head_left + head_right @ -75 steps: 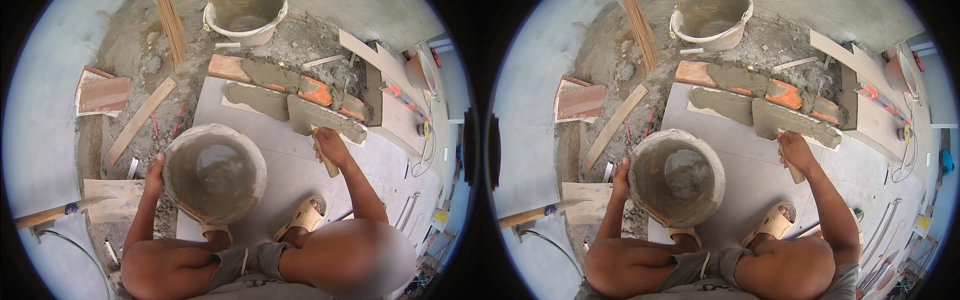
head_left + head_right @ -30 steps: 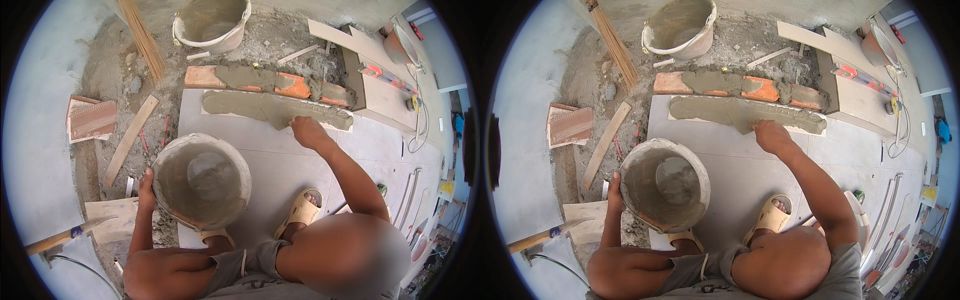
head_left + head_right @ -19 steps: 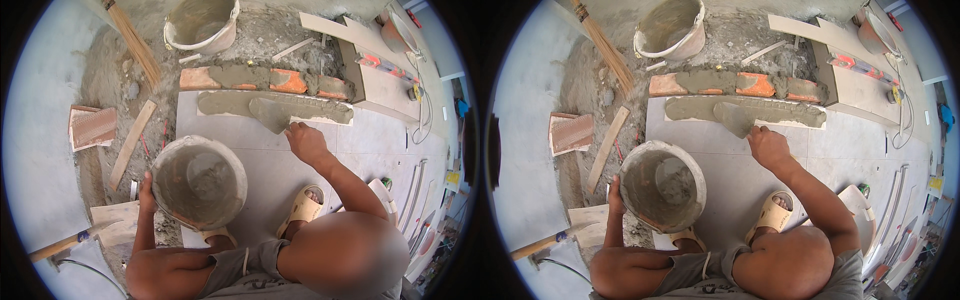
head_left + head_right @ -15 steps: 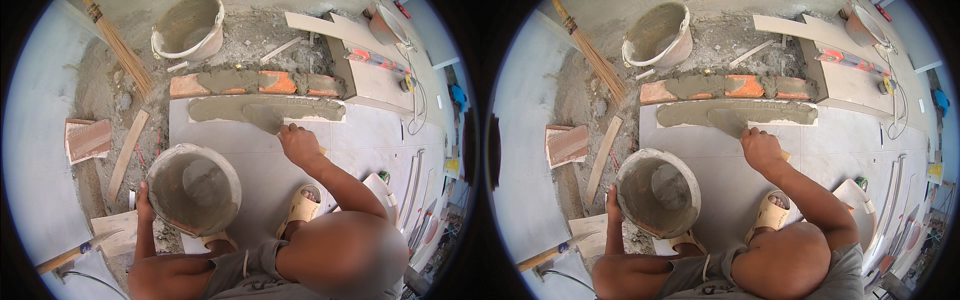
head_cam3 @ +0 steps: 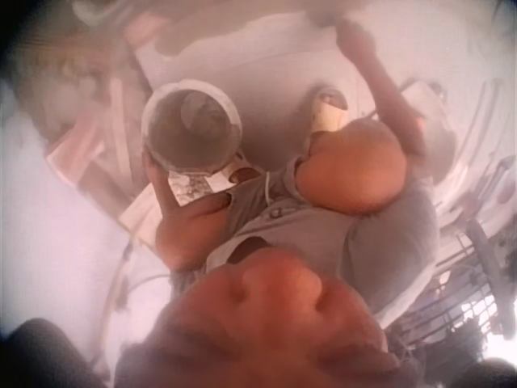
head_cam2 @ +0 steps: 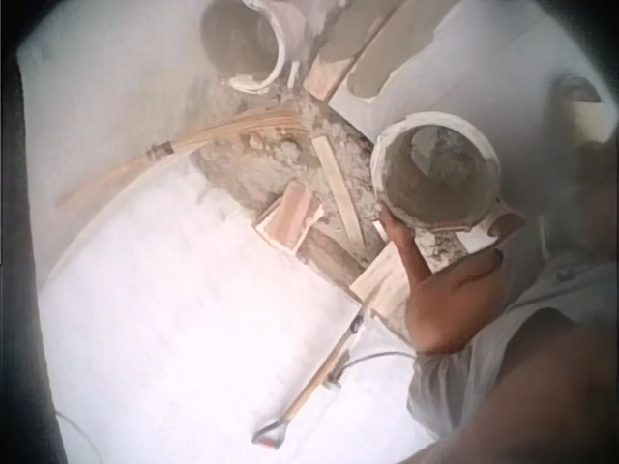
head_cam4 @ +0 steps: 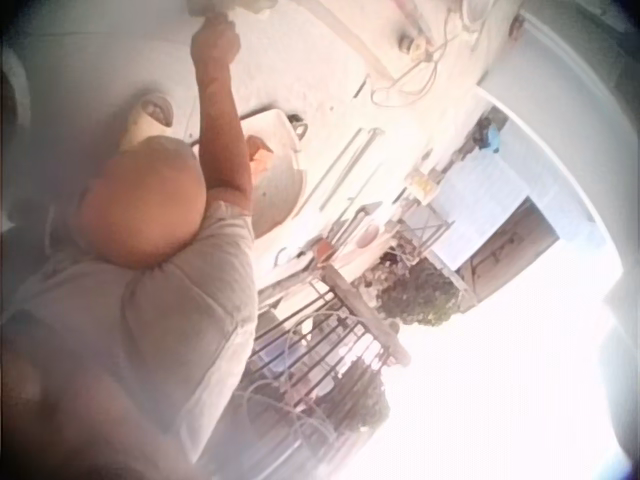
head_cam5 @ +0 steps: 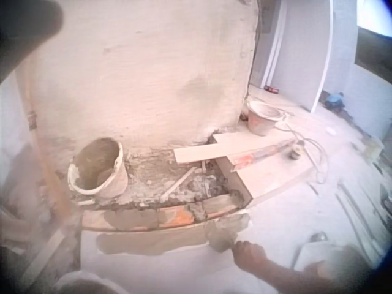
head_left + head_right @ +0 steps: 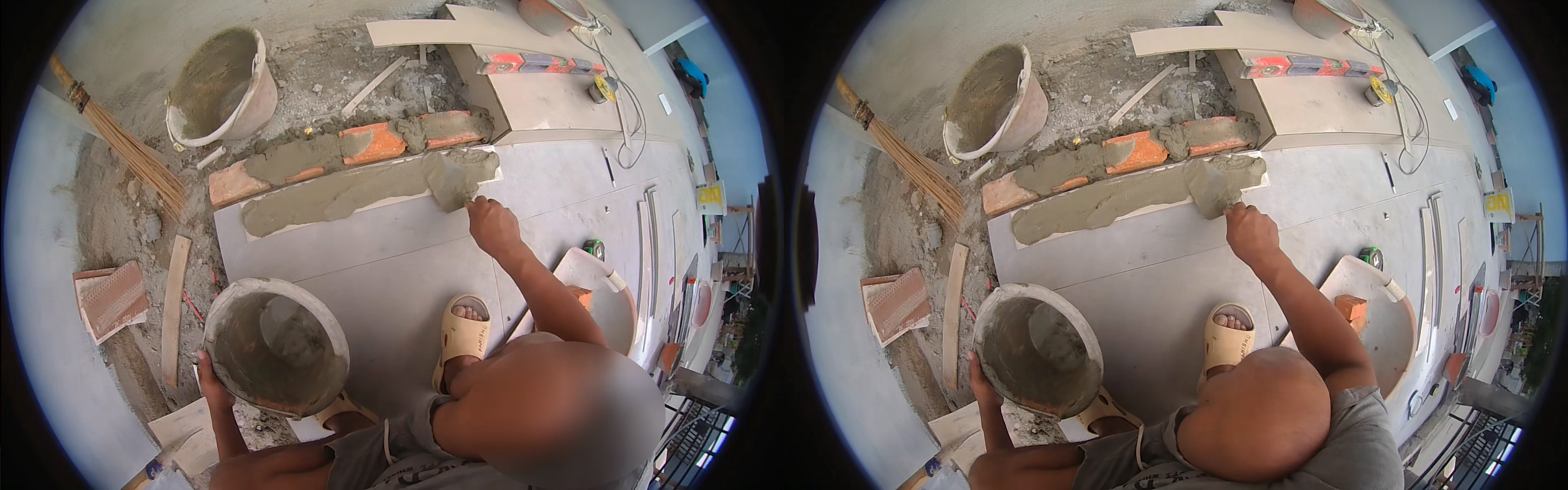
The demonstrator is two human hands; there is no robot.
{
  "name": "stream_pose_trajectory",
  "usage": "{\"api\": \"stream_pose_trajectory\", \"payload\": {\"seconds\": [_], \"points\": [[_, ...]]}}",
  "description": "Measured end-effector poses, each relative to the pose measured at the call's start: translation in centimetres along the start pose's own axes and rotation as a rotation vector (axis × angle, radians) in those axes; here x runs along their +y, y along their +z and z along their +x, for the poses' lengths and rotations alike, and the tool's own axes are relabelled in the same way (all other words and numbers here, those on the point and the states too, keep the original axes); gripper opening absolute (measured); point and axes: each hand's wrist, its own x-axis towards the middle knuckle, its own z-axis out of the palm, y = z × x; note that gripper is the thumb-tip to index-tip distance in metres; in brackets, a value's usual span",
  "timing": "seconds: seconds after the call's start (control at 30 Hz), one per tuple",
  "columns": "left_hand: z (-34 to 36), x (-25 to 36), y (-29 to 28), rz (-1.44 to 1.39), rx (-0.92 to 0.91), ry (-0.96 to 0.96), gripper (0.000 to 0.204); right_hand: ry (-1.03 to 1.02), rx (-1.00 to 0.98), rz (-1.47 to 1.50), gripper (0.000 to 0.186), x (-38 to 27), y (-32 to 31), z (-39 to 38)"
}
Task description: The person scoops cement from a bucket using a trowel and spreads it onto the floor. They then place a rectangular tile onto the cement, press it down, and use a tape measure to check the spacing.
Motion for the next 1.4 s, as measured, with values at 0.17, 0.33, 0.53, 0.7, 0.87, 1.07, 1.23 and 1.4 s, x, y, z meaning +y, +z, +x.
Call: {"api": "stream_pose_trajectory", "payload": {"seconds": [0.17, 0.33, 0.53, 0.7, 0.87, 1.07, 1.23, 1.4], "points": [[0.0, -0.1, -0.6, 0.002, 0.038, -0.020, 0.064, 0.103, 0.029, 0.004, 0.033, 2.0, -1.0, 0.1], [0.0, 0.1, -0.4, 0.018, 0.037, -0.022, 0.068, 0.194, 0.068, -0.025, 0.035, 4.5, -1.5, 0.4], [-0.4, 0.6, 0.5, 0.012, 0.077, -0.016, 0.064, 0.251, 0.038, 0.001, 0.038, 5.1, -1.7, 1.4], [-0.3, 0.3, 0.3, -0.004, 0.091, -0.001, 0.063, 0.179, 0.020, -0.051, 0.039, 7.7, -0.4, 1.9], [-0.3, 0.7, 0.7, 0.034, 0.076, -0.004, 0.063, 0.173, 0.033, -0.043, 0.039, 8.3, -0.1, 2.0], [0.0, 0.1, -1.1, 0.037, 0.022, -0.021, 0.066, 0.103, -0.155, 0.131, 0.040, 7.7, -2.6, 0.0], [-0.4, 0.2, -0.8, 0.041, 0.020, -0.017, 0.066, 0.466, -0.344, 0.643, 0.044, 3.6, -6.3, -2.7], [-0.3, 0.5, 1.3, 0.035, 0.105, 0.004, 0.063, 0.425, -0.301, 0.753, 0.044, 1.7, -4.1, -2.8]]}}
